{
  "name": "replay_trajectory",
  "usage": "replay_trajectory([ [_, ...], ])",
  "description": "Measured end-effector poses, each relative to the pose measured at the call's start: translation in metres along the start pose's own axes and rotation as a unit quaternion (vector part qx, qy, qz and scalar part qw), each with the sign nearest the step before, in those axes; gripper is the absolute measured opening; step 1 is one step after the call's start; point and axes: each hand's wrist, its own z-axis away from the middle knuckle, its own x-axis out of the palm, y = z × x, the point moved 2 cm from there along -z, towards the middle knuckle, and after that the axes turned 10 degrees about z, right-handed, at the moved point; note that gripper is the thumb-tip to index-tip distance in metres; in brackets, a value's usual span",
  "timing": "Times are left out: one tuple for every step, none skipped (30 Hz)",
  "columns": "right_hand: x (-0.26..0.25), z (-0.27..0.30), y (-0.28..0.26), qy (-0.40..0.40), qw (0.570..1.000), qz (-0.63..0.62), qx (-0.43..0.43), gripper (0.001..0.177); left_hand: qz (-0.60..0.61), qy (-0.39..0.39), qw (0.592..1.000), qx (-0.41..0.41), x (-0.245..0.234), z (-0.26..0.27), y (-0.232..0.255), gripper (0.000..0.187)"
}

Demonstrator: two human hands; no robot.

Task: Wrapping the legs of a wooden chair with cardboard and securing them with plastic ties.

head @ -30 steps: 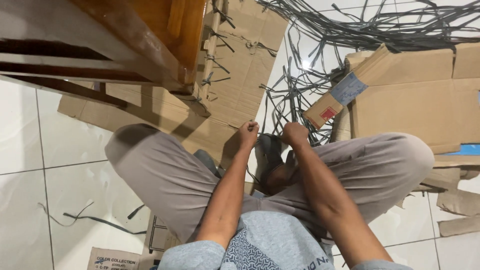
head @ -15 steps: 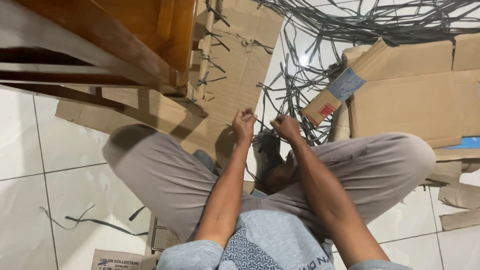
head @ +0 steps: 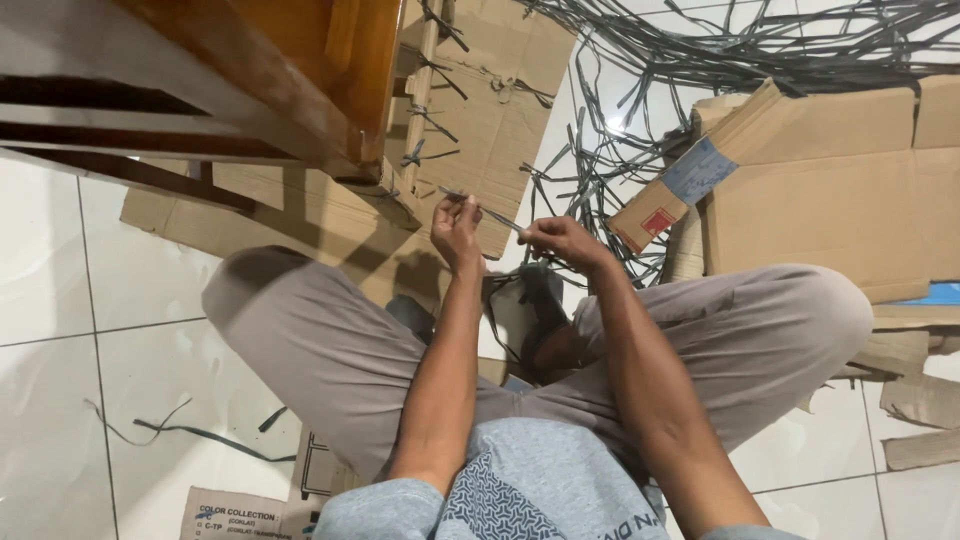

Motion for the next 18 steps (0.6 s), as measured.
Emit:
replay_trajectory([
  [-0.004,0.007,-0.006,0.002,0.998,0.062,0.026,0.018,0.021,0.022,1.000,-0.005,-0.002,-0.001,0.002,0.025],
  [-0.009,0.013,-0.012,0.004,0.991,0.124,0.052,0.019,0.042,0.045,0.998,-0.010,-0.003,-0.003,0.003,0.024],
  [-0.014,0.013,-0.009,0.004,0.991,0.124,0.052,0.019,0.042,0.045,0.998,-0.009,-0.005,-0.006,0.005,0.024],
  [-0.019,0.013,-0.007,0.009,0.988,0.144,0.058,0.023,0.055,0.066,0.996,-0.016,-0.007,-0.009,0.007,0.021],
  [-0.024,0.013,-0.004,0.014,0.984,0.164,0.063,0.028,0.068,0.087,0.994,-0.023,-0.010,-0.011,0.008,0.018],
  [-0.029,0.009,0.005,0.012,0.984,0.165,0.063,0.028,0.068,0.088,0.993,-0.022,-0.008,-0.010,0.014,0.018],
  [-0.036,0.005,0.014,0.047,0.978,0.186,0.084,0.028,0.114,0.108,0.987,-0.028,-0.006,-0.010,0.019,0.017],
  [-0.043,0.000,0.023,0.081,0.969,0.206,0.105,0.030,0.160,0.128,0.978,-0.035,-0.004,-0.009,0.024,0.015],
  [-0.045,0.003,0.021,0.081,0.969,0.206,0.105,0.030,0.160,0.128,0.978,-0.035,-0.006,-0.009,0.026,0.015],
  [-0.050,0.005,0.020,0.134,0.964,0.200,0.112,0.031,0.176,0.139,0.973,-0.047,-0.007,-0.008,0.027,0.013],
  [-0.054,0.007,0.018,0.186,0.956,0.194,0.118,0.033,0.192,0.150,0.968,-0.059,-0.008,-0.008,0.028,0.011],
  [-0.055,0.004,0.019,0.186,0.956,0.195,0.117,0.033,0.193,0.150,0.968,-0.059,-0.011,-0.014,0.021,0.011],
  [-0.058,0.002,0.020,0.226,0.949,0.184,0.116,0.032,0.184,0.165,0.967,-0.062,-0.015,-0.020,0.012,0.011],
  [-0.060,0.000,0.021,0.266,0.941,0.174,0.115,0.031,0.175,0.180,0.966,-0.065,-0.019,-0.025,0.004,0.012],
  [-0.063,-0.002,0.028,0.265,0.941,0.174,0.115,0.031,0.176,0.181,0.965,-0.065,-0.017,-0.020,0.009,0.012],
  [-0.067,-0.004,0.034,0.298,0.924,0.204,0.122,0.029,0.142,0.183,0.971,-0.063,-0.015,-0.016,0.015,0.012],
  [-0.070,-0.005,0.041,0.330,0.906,0.233,0.129,0.026,0.108,0.184,0.975,-0.062,-0.014,-0.011,0.021,0.013],
  [-0.069,-0.010,0.047,0.329,0.906,0.233,0.128,0.026,0.108,0.185,0.975,-0.061,-0.012,-0.007,0.022,0.013],
])
